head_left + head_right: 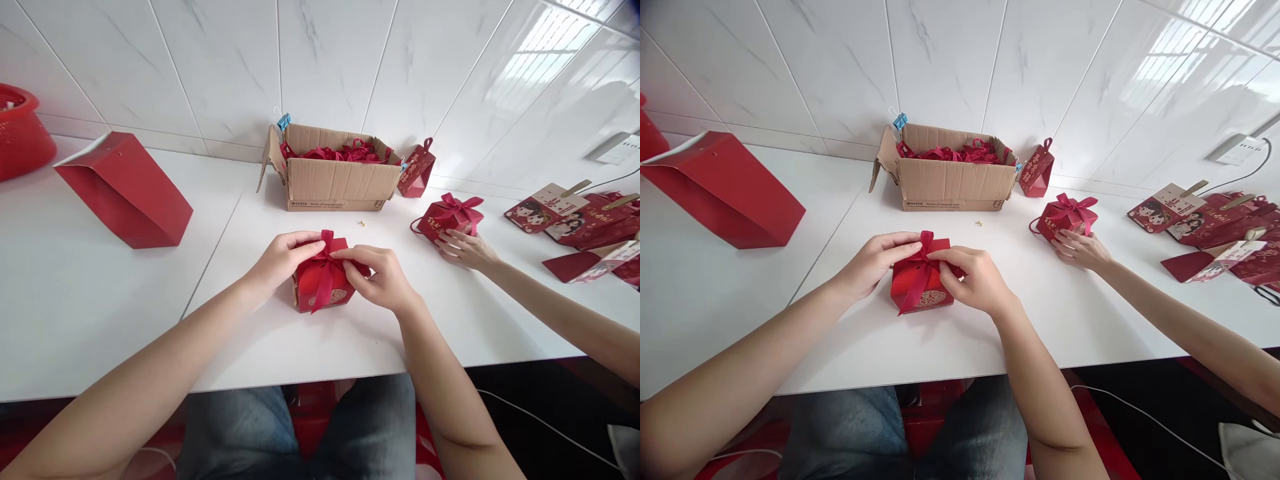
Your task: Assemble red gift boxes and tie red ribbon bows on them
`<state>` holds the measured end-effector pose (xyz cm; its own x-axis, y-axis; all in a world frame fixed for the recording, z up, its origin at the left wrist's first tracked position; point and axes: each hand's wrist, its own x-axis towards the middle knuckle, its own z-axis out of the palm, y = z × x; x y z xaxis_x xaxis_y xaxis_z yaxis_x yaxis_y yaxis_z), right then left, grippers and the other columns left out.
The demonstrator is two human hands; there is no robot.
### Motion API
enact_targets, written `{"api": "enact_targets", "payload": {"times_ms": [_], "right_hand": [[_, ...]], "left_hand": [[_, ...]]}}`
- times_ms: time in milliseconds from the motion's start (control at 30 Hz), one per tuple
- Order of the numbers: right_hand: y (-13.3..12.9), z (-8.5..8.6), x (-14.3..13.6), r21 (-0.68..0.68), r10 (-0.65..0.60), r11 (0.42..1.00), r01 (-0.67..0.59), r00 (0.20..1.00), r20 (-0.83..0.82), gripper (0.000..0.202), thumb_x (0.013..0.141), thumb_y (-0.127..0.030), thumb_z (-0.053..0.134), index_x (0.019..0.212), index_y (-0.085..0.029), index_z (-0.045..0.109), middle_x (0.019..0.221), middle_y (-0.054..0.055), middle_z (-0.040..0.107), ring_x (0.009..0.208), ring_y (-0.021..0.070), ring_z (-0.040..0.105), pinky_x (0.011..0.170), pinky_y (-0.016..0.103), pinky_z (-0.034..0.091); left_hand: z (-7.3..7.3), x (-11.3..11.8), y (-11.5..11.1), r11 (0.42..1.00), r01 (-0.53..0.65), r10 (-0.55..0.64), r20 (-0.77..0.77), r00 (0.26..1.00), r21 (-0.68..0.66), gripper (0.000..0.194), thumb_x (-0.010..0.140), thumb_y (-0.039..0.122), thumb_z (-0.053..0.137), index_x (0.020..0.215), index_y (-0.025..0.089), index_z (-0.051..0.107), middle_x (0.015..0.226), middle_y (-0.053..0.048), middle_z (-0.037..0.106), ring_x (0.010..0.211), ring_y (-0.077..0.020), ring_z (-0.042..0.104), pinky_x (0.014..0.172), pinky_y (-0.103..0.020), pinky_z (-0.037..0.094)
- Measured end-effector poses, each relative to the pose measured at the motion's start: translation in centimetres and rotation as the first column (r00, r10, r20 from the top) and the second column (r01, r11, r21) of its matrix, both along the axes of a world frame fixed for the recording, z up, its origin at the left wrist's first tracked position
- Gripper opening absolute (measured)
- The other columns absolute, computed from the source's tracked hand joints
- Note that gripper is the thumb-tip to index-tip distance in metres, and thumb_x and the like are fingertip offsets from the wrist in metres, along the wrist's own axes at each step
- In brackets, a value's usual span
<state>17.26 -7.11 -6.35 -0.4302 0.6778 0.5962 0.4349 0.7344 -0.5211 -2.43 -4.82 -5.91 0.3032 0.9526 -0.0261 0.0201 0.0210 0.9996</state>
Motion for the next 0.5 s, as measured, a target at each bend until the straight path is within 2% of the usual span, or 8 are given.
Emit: {"api": "enact_targets", "payload": {"times_ms": [133,233,300,500], "right_hand": [[-0.02,0.02,-0.03,0.007,0.024,1.0,-0.024,1.0,0.007,0.028,0.083,-0.006,0.048,0.1,-0.017,0.068,0.076,0.001,0.068,0.055,0.0077,0.051,0.053,0.021,0.045],[-0.07,0.01,-0.1,0.008,0.033,0.999,-0.034,0.999,0.015,0.029,0.085,-0.007,0.047,0.102,-0.017,0.068,0.076,0.001,0.068,0.055,0.0078,0.05,0.053,0.022,0.045],[-0.12,0.01,-0.19,0.006,0.043,0.999,-0.043,0.999,0.02,0.029,0.085,-0.008,0.046,0.103,-0.018,0.068,0.077,0.002,0.068,0.056,0.0079,0.05,0.053,0.022,0.045],[-0.22,-0.11,-0.17,-0.007,0.044,0.999,-0.044,0.998,0.033,0.031,0.086,-0.009,0.046,0.108,-0.017,0.066,0.081,0.003,0.069,0.059,0.0081,0.053,0.056,0.021,0.047]], "left_hand": [[0.24,-0.22,-0.09,0.999,-0.01,0.011,0.03,0.999,-0.033,0.025,0.073,0.03,0.072,0.097,0.023,0.073,0.101,-0.004,0.072,0.094,-0.0213,0.065,0.079,-0.031,0.05],[0.6,-0.28,-0.26,0.998,-0.008,0.008,0.003,1.0,-0.057,0.02,0.075,0.037,0.071,0.085,0.02,0.072,0.087,-0.003,0.071,0.079,-0.0171,0.064,0.067,-0.027,0.048],[0.79,-0.27,-0.33,0.998,-0.013,0.012,-0.017,1.0,-0.066,0.024,0.074,0.042,0.071,0.079,0.018,0.071,0.08,-0.003,0.069,0.072,-0.015,0.062,0.063,-0.025,0.046],[0.59,-0.41,-0.11,0.995,-0.076,0.074,-0.034,0.997,-0.063,0.03,0.068,0.043,0.077,0.08,0.017,0.069,0.081,-0.004,0.068,0.071,-0.0155,0.061,0.062,-0.026,0.046]]}}
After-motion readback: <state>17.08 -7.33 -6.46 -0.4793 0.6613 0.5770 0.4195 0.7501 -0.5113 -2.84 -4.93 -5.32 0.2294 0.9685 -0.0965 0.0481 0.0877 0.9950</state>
